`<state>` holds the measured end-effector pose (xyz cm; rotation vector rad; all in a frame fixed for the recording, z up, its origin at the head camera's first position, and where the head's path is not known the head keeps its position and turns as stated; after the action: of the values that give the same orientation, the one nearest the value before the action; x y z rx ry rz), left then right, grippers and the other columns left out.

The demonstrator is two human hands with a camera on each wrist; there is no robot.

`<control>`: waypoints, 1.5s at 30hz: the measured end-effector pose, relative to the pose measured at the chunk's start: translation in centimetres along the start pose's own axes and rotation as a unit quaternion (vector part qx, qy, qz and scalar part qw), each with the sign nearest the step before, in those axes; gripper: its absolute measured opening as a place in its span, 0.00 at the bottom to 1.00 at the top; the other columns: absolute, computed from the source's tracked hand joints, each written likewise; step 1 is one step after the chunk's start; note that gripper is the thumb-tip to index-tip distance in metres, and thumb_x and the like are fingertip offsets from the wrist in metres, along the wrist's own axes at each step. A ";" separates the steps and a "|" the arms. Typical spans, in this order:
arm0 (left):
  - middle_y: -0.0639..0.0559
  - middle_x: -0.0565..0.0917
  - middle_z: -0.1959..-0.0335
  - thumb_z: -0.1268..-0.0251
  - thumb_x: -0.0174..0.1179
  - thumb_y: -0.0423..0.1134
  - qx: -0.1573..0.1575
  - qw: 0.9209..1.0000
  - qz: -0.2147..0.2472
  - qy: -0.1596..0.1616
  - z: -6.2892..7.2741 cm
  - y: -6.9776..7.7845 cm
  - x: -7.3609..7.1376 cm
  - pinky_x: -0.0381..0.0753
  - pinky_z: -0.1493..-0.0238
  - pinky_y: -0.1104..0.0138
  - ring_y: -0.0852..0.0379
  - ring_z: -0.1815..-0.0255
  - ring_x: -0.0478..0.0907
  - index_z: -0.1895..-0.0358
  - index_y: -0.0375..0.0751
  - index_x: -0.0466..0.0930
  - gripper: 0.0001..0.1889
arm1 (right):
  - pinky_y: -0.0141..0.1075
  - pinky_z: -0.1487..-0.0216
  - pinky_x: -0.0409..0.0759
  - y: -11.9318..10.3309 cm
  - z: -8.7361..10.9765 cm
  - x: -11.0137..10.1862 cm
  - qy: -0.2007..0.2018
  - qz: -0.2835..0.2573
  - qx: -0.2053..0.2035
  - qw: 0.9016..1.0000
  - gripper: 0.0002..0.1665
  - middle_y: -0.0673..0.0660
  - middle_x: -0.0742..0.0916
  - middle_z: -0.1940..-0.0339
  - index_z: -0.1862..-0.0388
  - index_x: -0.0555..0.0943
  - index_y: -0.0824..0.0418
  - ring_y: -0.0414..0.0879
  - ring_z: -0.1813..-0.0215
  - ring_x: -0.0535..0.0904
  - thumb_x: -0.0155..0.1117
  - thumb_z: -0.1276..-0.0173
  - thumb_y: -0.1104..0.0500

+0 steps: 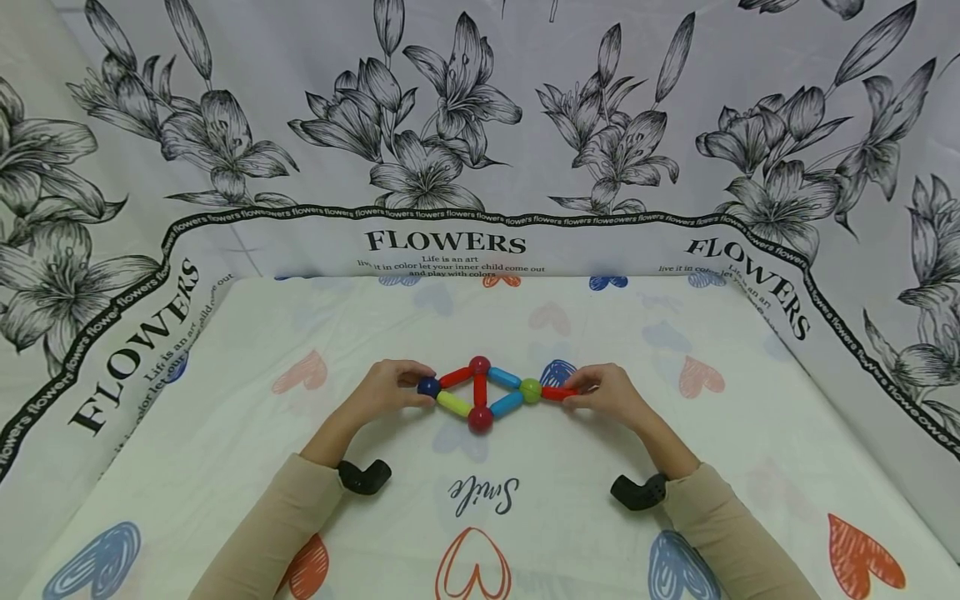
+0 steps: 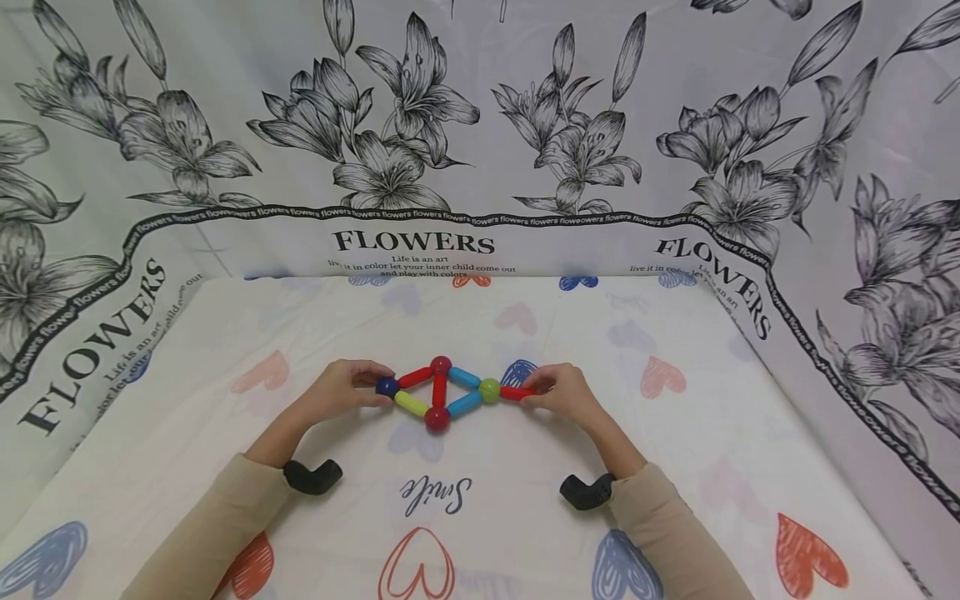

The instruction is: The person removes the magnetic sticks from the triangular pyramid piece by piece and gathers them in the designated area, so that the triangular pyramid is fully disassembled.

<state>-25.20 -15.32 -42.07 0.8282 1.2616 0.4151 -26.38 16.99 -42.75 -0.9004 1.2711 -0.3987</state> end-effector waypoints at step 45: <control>0.37 0.84 0.48 0.46 0.70 0.36 0.008 1.000 -0.003 -0.003 -0.2 -0.3 0.0 0.81 0.41 0.54 0.43 0.48 0.83 0.47 0.33 0.80 0.22 | 0.33 0.51 0.86 -6.0 -4.5 3.0 -0.017 -0.051 -0.084 0.995 0.14 0.62 0.89 0.56 0.54 0.84 0.66 0.50 0.53 0.84 0.66 0.36 0.59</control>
<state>-25.46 -15.50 -42.29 0.8373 1.2637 0.3982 -28.46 9.60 -40.20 -1.1131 1.2434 -0.3595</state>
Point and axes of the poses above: each hand's wrist, its own z-axis away from the middle knuckle, its own x-axis out of the palm, y = z × x, the point moved 6 cm from there along -z, towards the middle knuckle
